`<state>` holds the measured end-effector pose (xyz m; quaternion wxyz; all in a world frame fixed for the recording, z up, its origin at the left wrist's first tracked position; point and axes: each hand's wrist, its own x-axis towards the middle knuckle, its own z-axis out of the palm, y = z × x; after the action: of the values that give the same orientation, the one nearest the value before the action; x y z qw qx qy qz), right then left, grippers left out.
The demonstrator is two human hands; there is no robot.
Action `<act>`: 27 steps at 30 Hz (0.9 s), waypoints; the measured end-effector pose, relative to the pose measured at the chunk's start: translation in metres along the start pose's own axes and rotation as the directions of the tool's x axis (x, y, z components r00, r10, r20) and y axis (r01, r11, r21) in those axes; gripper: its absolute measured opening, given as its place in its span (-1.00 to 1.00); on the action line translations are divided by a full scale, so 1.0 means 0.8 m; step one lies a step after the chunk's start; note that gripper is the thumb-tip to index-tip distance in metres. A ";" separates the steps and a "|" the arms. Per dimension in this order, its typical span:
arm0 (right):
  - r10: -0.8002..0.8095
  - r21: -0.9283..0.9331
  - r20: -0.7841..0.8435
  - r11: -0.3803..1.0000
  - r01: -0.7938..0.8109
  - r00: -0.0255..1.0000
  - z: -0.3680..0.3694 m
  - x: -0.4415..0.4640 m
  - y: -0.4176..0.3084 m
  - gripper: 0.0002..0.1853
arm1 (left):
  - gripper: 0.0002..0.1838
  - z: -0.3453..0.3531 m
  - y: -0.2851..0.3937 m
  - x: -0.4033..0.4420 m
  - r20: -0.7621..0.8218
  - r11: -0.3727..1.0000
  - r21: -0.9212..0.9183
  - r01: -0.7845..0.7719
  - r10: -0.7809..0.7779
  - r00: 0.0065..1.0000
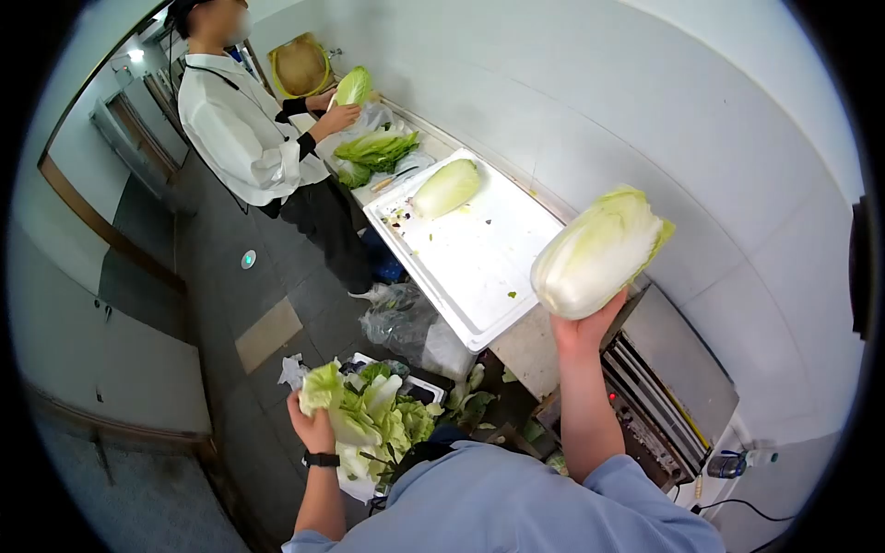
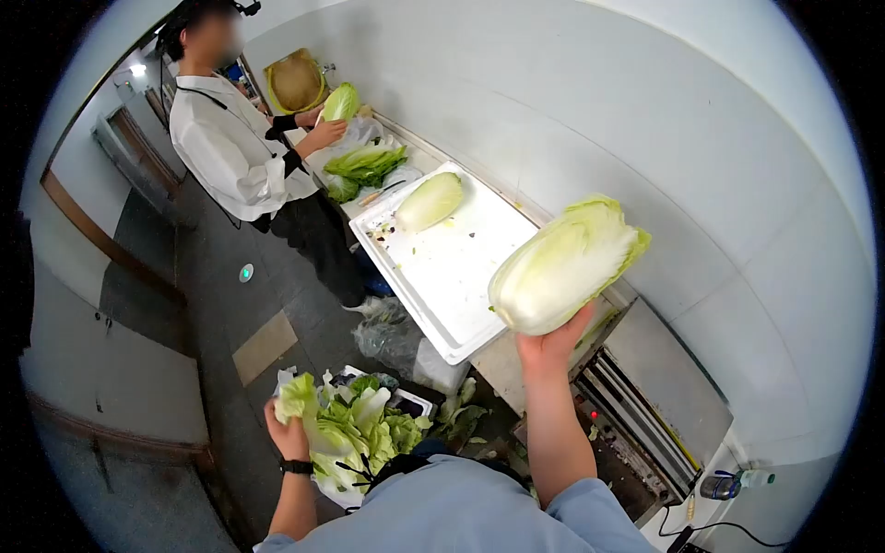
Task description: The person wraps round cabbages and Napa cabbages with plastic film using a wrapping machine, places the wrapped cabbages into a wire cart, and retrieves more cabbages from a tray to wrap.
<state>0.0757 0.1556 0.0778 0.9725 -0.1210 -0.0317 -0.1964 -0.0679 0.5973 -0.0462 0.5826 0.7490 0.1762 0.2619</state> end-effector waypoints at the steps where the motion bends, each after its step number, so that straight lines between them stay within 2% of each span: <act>1: 0.010 0.011 0.040 1.000 -0.010 0.999 -0.011 -0.004 0.000 -0.29 | -0.47 -0.020 -0.025 -0.010 0.084 0.993 0.109 0.034 -0.043 0.995; 3: 0.058 0.001 0.102 0.998 -0.058 0.993 -0.016 -0.013 -0.001 -0.28 | -0.30 -0.067 -0.126 -0.030 0.191 0.858 0.506 0.086 -0.209 0.959; 4: 0.085 -0.020 0.130 0.996 -0.083 0.988 -0.008 -0.016 -0.003 -0.28 | -0.12 -0.088 -0.165 -0.039 0.260 0.605 0.794 -0.060 -0.249 0.933; 5: 0.108 -0.044 0.156 0.994 -0.102 0.982 -0.004 -0.018 -0.004 -0.27 | -0.17 -0.088 -0.159 -0.036 0.269 0.602 0.799 0.006 -0.367 0.891; 7: 0.175 -0.038 0.178 0.985 -0.170 0.968 -0.008 -0.019 -0.003 -0.27 | -0.32 -0.056 -0.125 -0.024 0.344 0.652 0.758 -0.029 -0.362 0.867; 8: 0.219 -0.038 0.185 0.976 -0.215 0.958 -0.010 -0.022 -0.001 -0.28 | -0.42 -0.027 -0.092 -0.017 0.397 0.786 0.611 0.095 -0.408 0.822; 9: 0.242 -0.125 0.118 0.966 -0.228 0.963 -0.006 -0.026 0.000 -0.23 | -0.52 0.013 -0.058 -0.005 0.452 0.871 0.435 0.231 -0.433 0.780; 11: 0.264 -0.283 -0.019 0.924 -0.259 0.964 0.003 -0.036 0.003 -0.14 | -0.59 0.088 -0.012 0.007 0.616 0.977 0.077 0.201 -0.205 0.760; 13: 0.336 -0.194 0.095 0.930 -0.313 0.937 -0.010 -0.045 -0.017 -0.10 | -0.66 0.163 0.100 0.009 0.746 0.956 -0.176 0.235 -0.026 0.665; 15: 0.321 -0.383 0.062 0.882 -0.274 0.945 -0.001 -0.051 -0.025 -0.02 | -0.45 0.219 0.195 0.013 0.839 0.912 -0.303 0.277 0.117 0.531; 17: 0.174 -0.761 -0.109 0.619 -0.194 0.979 0.046 -0.061 -0.023 0.11 | -0.25 0.263 0.260 0.004 0.862 0.748 -0.449 0.488 0.220 0.456; 18: 0.147 -0.939 -0.024 0.335 -0.072 0.989 0.062 -0.064 -0.021 0.26 | -0.18 0.288 0.253 0.004 0.859 0.823 -0.428 0.374 0.242 0.452; 19: 0.177 -0.988 0.066 0.149 0.039 0.982 0.073 -0.072 -0.026 0.27 | -0.10 0.315 0.232 0.004 0.850 0.878 -0.410 0.246 0.270 0.453; 20: 0.224 -0.984 0.160 -0.040 0.173 0.961 0.084 -0.075 -0.031 0.28 | -0.16 0.334 0.211 0.001 0.851 0.802 -0.399 0.444 0.143 0.505; 21: 0.276 -0.921 0.255 -0.222 0.319 0.927 0.094 -0.069 -0.034 0.29 | -0.25 0.346 0.207 0.003 0.888 0.637 -0.379 0.672 0.046 0.457; 23: 0.226 -0.954 0.167 -0.209 0.216 0.960 0.087 -0.074 -0.056 0.18 | -0.32 0.371 0.154 0.006 0.947 0.367 -0.320 0.873 0.106 0.303; 25: 0.135 -0.976 0.063 -0.198 0.089 0.989 0.070 -0.083 -0.081 0.03 | -0.30 0.386 0.147 -0.002 0.944 0.337 -0.327 0.883 0.072 0.322; 26: 0.093 -0.996 0.001 -0.093 0.010 0.996 0.051 -0.091 -0.090 -0.07 | -0.29 0.393 0.144 -0.006 0.941 0.314 -0.333 0.889 0.053 0.334; 27: 0.057 -0.998 -0.055 0.010 -0.056 0.997 0.023 -0.096 -0.096 -0.17 | -0.28 0.402 0.145 -0.007 0.949 0.247 -0.315 0.916 0.098 0.300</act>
<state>-0.0249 0.1202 0.1046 0.6139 -0.7704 0.1197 -0.1234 0.1152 0.3129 0.0054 0.9207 0.2323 -0.0647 -0.3070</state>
